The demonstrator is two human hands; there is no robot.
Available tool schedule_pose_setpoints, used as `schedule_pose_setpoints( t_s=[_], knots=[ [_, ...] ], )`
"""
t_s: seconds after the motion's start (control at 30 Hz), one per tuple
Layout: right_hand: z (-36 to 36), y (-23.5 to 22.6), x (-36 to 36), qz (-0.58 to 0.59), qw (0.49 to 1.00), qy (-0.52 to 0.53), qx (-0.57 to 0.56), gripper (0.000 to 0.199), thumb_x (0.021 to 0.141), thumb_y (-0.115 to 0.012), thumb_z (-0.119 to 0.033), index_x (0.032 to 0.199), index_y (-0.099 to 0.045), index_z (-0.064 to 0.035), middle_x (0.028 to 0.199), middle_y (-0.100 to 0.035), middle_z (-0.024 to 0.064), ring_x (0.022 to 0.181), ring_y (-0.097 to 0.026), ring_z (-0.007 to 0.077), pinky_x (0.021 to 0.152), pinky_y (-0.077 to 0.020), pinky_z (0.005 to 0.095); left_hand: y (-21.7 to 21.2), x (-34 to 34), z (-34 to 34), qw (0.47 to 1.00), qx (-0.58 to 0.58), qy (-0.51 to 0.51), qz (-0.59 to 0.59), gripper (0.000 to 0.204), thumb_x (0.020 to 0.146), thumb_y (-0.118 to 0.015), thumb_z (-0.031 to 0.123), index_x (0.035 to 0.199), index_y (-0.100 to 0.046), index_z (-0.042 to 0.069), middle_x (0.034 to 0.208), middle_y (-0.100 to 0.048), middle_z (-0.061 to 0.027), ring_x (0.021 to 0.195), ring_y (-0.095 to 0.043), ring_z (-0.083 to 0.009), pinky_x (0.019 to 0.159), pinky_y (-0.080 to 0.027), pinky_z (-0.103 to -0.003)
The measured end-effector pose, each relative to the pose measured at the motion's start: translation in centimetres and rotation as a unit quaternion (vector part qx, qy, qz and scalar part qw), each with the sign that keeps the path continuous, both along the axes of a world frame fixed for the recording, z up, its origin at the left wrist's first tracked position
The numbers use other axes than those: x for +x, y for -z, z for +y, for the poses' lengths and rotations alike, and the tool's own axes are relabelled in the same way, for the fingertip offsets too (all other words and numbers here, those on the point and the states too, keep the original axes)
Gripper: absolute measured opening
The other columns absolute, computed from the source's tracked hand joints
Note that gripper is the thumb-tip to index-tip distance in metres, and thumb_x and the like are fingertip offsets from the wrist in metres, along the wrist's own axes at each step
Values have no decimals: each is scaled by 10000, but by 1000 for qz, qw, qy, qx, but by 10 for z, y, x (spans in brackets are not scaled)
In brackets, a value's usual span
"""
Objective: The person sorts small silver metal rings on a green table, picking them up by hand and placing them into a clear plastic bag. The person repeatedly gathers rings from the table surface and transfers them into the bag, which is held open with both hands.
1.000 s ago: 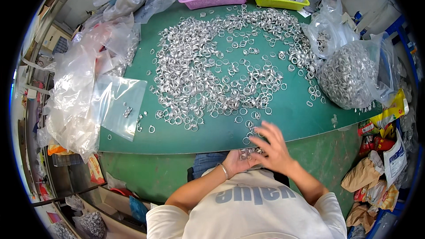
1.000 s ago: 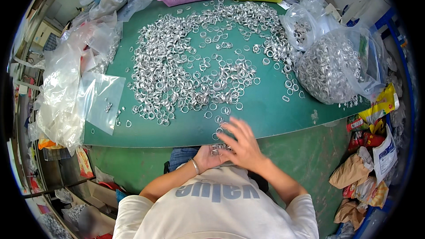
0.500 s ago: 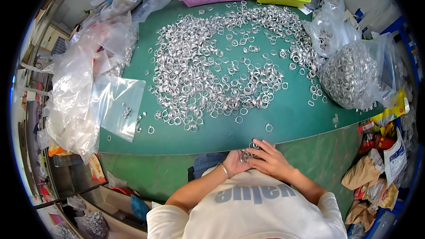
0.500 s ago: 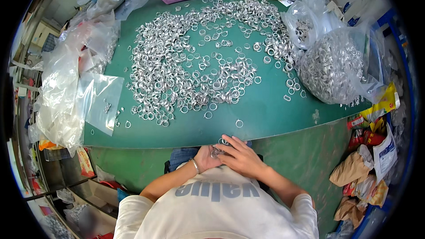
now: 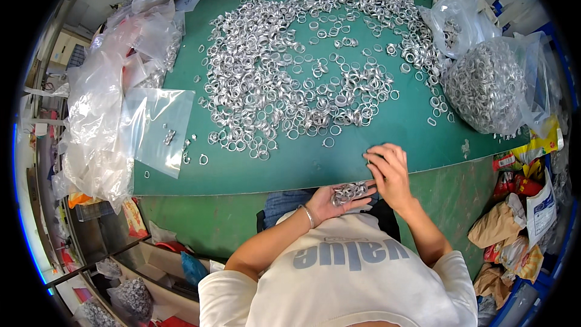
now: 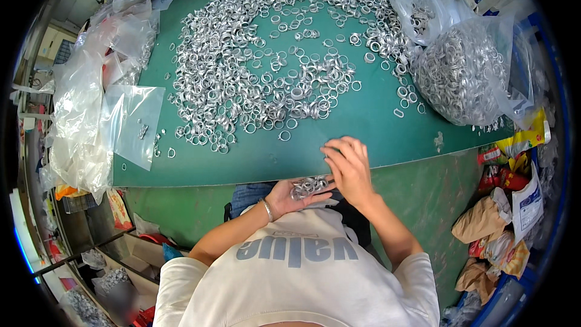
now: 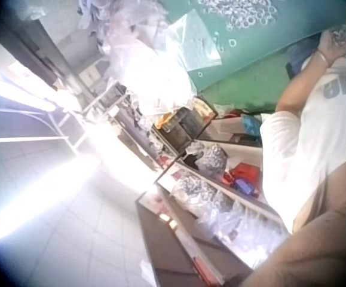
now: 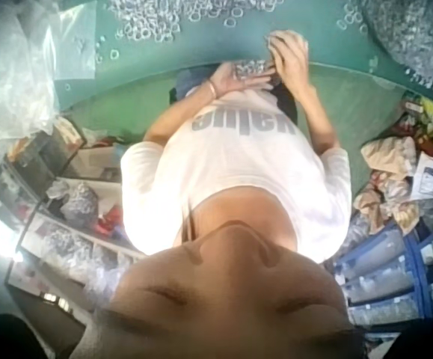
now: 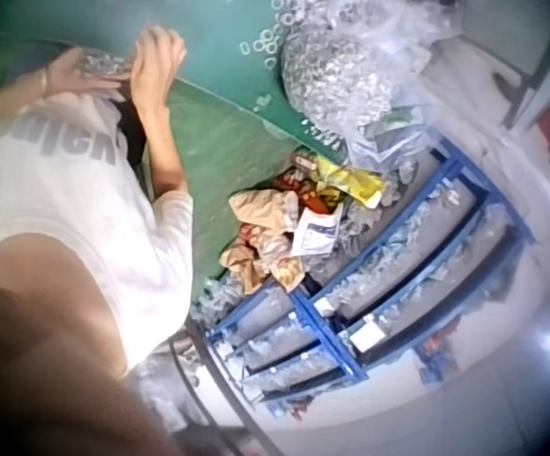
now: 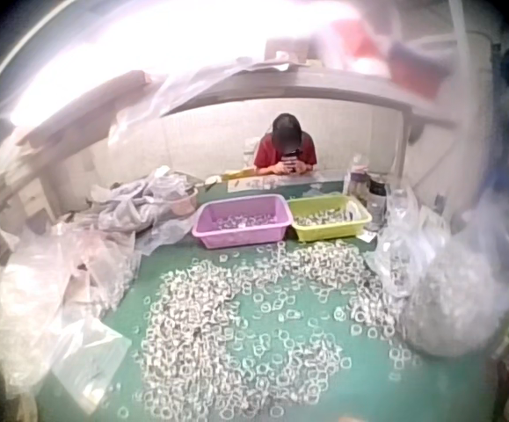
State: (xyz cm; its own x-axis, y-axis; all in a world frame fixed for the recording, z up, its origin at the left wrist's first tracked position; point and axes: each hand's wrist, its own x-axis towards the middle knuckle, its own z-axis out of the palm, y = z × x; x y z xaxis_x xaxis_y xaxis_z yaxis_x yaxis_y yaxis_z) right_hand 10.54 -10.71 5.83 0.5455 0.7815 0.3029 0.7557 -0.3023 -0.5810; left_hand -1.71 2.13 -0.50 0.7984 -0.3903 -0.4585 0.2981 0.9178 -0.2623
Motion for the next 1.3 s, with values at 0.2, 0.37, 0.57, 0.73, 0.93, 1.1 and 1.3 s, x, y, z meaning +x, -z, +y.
schedule_pose_setpoints(
  t_s=[0.2,0.37,0.57,0.73,0.93,1.1,1.3],
  knots=[
    [-16,12,-32,47,988,-109,95,234,662,-641,29,895,-646,16,951,-602,127,881,-566,297,746,-474,378,29,-11,-6,998,-50,-26,-12,334,946,-363,210,1117,-520,-29,1126,-574,-194,1072,-552,-323,959,-431,-482],
    [-23,20,-47,47,984,-65,157,195,660,-666,57,852,-651,25,939,-606,137,857,-577,308,737,-484,375,46,-14,-8,998,-54,11,-38,278,932,-432,191,1066,-547,-24,1067,-602,-156,958,-605,-261,814,-522,-397],
    [-28,2,-16,47,978,98,180,164,707,-620,94,853,-642,23,924,-602,132,850,-563,292,724,-465,356,-9,-9,-5,985,75,158,-9,328,911,-518,204,1157,-548,-12,1068,-604,-141,999,-587,-272,790,-526,-364],
    [-28,3,13,8,973,151,174,199,713,-604,85,895,-637,10,971,-589,118,893,-549,293,771,-455,360,-86,36,-6,975,116,190,-20,306,893,-527,175,1137,-565,-5,1054,-609,-131,982,-596,-248,736,-532,-318],
    [-27,15,18,-102,967,210,101,191,726,-632,-17,916,-624,-24,1002,-566,116,923,-533,316,759,-410,390,-246,194,-42,929,234,64,-279,278,866,-537,140,1084,-544,-32,993,-584,-172,939,-590,-250,813,-526,-351],
    [-21,21,20,-100,967,207,108,178,724,-634,-14,902,-629,-22,983,-570,113,922,-536,304,765,-420,392,-327,293,-87,879,347,-41,-325,437,879,-483,294,1181,-458,-21,1110,-532,-179,1079,-507,-325,1051,-216,-531],
    [-24,17,19,-88,969,213,91,186,720,-636,-17,906,-631,-25,990,-568,115,922,-529,308,773,-416,385,-295,268,-65,738,507,-129,-425,494,871,-515,128,1304,-370,-60,1372,-372,-196,1298,-334,-245,1065,-244,-395]
  ],
)
